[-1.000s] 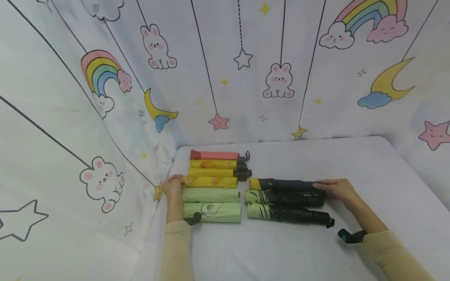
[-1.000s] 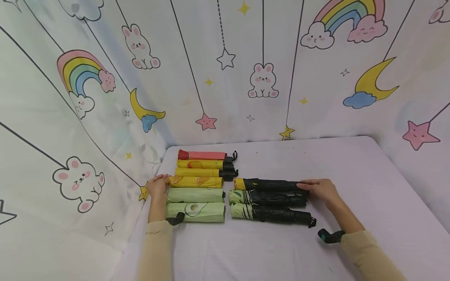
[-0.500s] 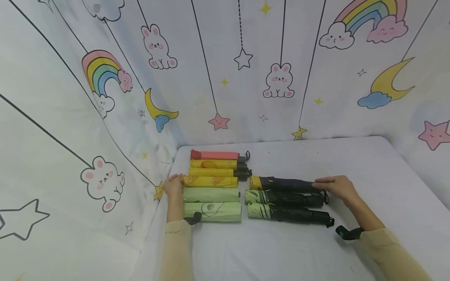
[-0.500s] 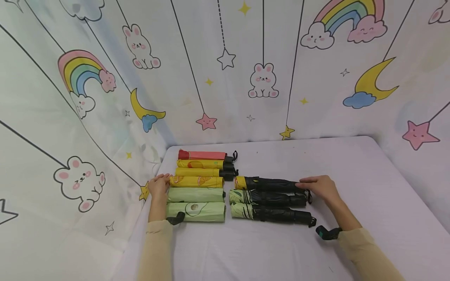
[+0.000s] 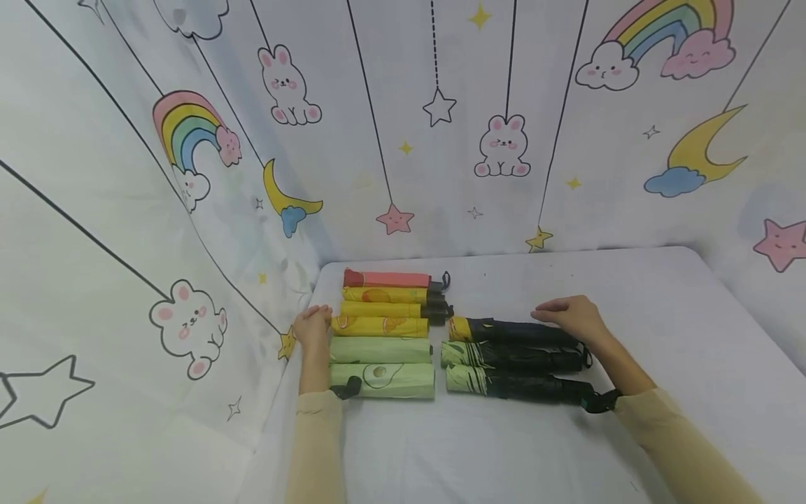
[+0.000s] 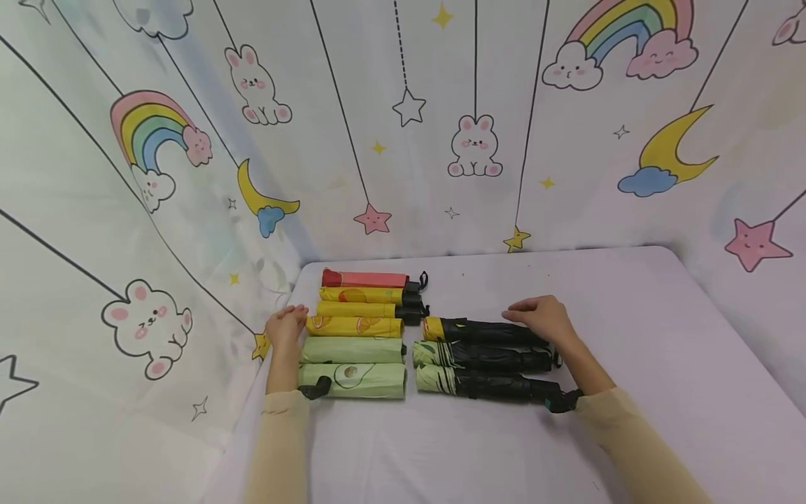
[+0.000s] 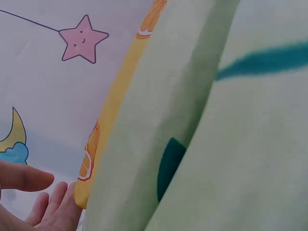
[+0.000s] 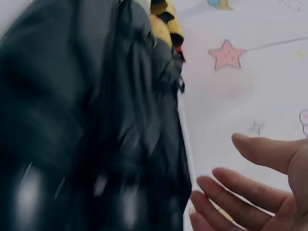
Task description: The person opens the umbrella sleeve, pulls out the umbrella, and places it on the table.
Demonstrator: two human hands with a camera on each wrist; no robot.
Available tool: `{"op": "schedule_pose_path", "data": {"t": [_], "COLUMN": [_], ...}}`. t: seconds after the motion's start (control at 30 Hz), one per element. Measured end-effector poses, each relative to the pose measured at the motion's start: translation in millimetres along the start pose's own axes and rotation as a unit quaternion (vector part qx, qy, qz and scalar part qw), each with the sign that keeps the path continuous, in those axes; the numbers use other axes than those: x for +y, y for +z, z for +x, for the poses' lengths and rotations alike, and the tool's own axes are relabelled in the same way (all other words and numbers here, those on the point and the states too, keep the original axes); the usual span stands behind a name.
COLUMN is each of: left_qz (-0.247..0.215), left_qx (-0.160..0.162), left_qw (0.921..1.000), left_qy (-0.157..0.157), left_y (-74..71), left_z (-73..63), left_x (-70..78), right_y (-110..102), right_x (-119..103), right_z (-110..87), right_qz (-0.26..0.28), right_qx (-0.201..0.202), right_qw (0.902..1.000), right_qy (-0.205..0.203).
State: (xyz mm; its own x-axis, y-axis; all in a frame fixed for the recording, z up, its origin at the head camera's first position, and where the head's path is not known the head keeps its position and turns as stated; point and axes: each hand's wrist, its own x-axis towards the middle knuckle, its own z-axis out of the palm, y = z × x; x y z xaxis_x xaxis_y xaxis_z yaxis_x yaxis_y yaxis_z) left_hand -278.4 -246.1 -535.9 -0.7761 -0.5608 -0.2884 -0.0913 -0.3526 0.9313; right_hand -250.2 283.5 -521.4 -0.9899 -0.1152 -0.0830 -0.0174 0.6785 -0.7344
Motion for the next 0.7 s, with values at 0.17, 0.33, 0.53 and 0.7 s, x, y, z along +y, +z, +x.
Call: {"op": "schedule_pose_path", "data": {"t": [0.17,0.33,0.53,0.7], "left_qz": [-0.019,-0.024,-0.026,0.012], "left_qx": [0.008,0.01,0.009,0.016], "left_qw": [0.9997,0.9994,0.9991,0.9989], "left_qy": [0.013,0.024,0.031,0.043], "left_y": [7.4,13.9,18.1,20.6], "left_z": [-0.6,-1.2,0.8,3.2], "left_x": [4.5,5.7,2.5,3.0], "right_y": [16,36,62,83], "right_x": [-26,-50,-65,-75], "right_z": [20.6,41.8,60.8,74.2], "right_qz": [0.009,0.043,0.094,0.121], "right_qx": [-0.035,-0.068,-0.089,-0.101], "right_qw": [0.9989,0.9963,0.9913,0.9873], "right_qy": [-0.031,-0.029,-0.022,-0.019]}}
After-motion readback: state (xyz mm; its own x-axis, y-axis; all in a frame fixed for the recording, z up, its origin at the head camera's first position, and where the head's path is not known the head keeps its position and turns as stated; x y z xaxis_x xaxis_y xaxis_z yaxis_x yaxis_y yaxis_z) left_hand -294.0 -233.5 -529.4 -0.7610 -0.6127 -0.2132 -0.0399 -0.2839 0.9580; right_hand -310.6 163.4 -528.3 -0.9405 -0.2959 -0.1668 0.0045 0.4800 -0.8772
